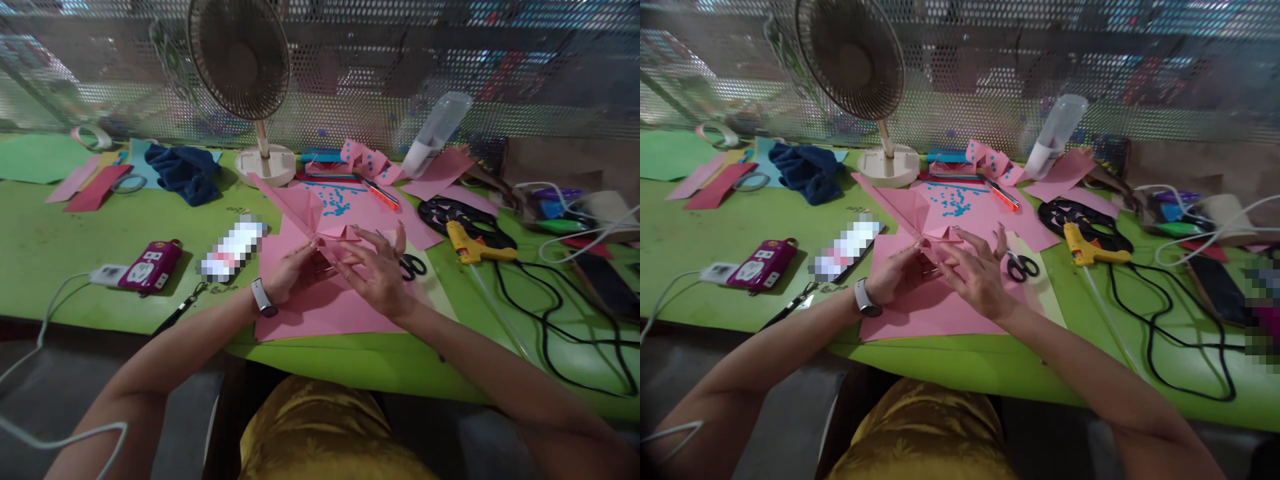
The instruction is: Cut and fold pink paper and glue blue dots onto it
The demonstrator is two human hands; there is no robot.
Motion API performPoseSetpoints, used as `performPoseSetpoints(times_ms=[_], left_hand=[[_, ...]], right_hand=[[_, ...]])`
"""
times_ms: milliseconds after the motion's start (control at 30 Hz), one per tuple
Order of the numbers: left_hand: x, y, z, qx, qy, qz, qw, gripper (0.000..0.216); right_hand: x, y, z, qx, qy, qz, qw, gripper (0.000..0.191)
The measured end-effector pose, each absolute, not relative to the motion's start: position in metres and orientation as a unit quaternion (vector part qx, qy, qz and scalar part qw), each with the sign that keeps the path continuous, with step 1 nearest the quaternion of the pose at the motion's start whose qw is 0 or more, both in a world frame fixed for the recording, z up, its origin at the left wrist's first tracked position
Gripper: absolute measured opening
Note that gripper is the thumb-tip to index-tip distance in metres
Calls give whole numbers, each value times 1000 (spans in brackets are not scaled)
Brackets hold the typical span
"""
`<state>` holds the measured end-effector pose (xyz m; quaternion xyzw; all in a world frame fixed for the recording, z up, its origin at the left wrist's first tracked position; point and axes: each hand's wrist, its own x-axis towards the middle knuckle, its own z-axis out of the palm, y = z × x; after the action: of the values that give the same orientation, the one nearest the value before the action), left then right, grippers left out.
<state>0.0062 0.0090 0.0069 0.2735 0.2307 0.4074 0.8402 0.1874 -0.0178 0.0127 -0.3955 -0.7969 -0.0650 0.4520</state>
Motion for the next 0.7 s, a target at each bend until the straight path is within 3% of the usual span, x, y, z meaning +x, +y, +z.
performPoseSetpoints(times_ms=[167,700], left_hand=[[6,9,5,289,258,394,834,29],[8,6,2,363,243,394,808,30]], right_hand=[[187,-15,11,-413,-793,-25,448,35],[188,-15,9,-426,-802,-2,418,30]])
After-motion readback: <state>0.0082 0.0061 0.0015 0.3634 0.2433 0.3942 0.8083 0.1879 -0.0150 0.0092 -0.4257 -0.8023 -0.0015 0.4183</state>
